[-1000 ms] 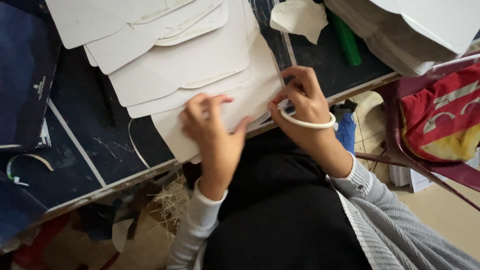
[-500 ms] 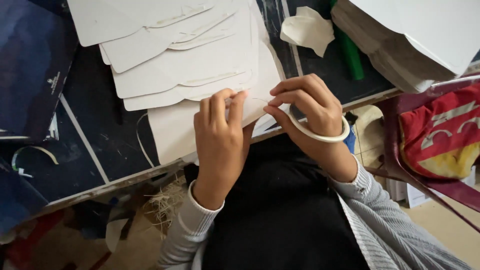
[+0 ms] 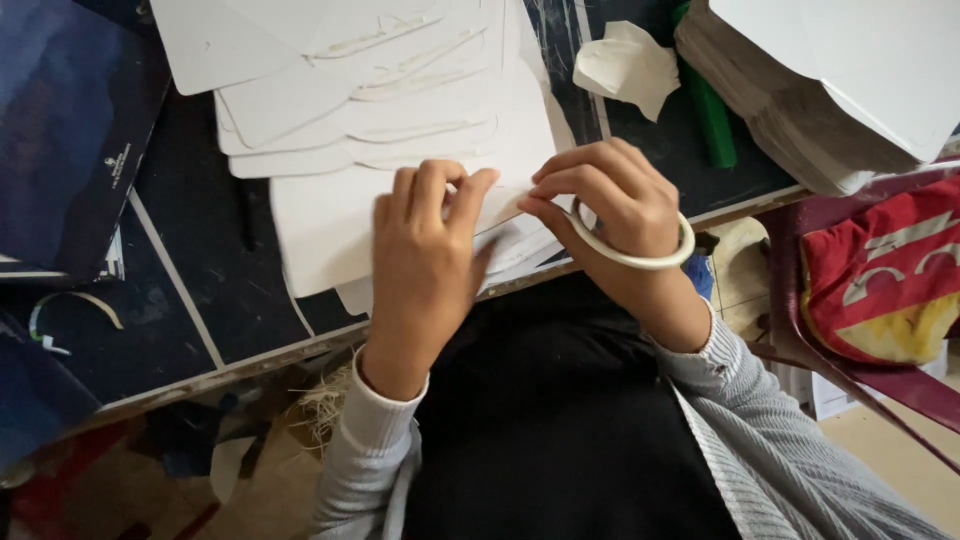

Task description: The person repeatedly applies clear tape to the edges of a stack of white paper sheets on a table. They smooth the tape, lift and reposition sheets, and occasionally flip the stack to work on different sides. The task continues throughout the clip without a visible final state.

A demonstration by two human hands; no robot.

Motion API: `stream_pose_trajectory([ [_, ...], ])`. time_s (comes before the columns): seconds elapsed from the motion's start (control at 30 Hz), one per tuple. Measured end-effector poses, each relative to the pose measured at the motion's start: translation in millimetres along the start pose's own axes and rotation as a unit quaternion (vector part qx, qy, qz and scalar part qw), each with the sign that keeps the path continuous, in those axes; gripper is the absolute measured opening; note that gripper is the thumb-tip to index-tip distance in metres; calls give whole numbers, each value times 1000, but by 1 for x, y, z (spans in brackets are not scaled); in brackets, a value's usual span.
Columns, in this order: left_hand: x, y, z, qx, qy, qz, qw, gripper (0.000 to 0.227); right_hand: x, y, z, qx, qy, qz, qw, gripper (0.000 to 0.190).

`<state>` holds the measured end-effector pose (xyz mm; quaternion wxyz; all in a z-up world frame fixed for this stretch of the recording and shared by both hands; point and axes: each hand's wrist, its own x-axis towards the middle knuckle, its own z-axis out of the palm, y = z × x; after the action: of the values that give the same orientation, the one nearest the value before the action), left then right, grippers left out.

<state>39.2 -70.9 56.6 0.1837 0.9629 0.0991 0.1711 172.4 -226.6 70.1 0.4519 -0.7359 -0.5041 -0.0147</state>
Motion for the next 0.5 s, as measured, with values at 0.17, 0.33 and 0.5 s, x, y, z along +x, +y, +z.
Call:
stream_pose_trajectory([
  [0.17,1,1,9,-85,-2,-27,996,50,1,4,0,-19,-45,20,999,11],
  [0.33,4,3,13,-71,23,-11,997,33,7,5,-1,-41,-51,20,998,12],
  [0.5,4,1,5,-34,5,5,999,48,14,3,-2,-44,-30,0,999,11],
])
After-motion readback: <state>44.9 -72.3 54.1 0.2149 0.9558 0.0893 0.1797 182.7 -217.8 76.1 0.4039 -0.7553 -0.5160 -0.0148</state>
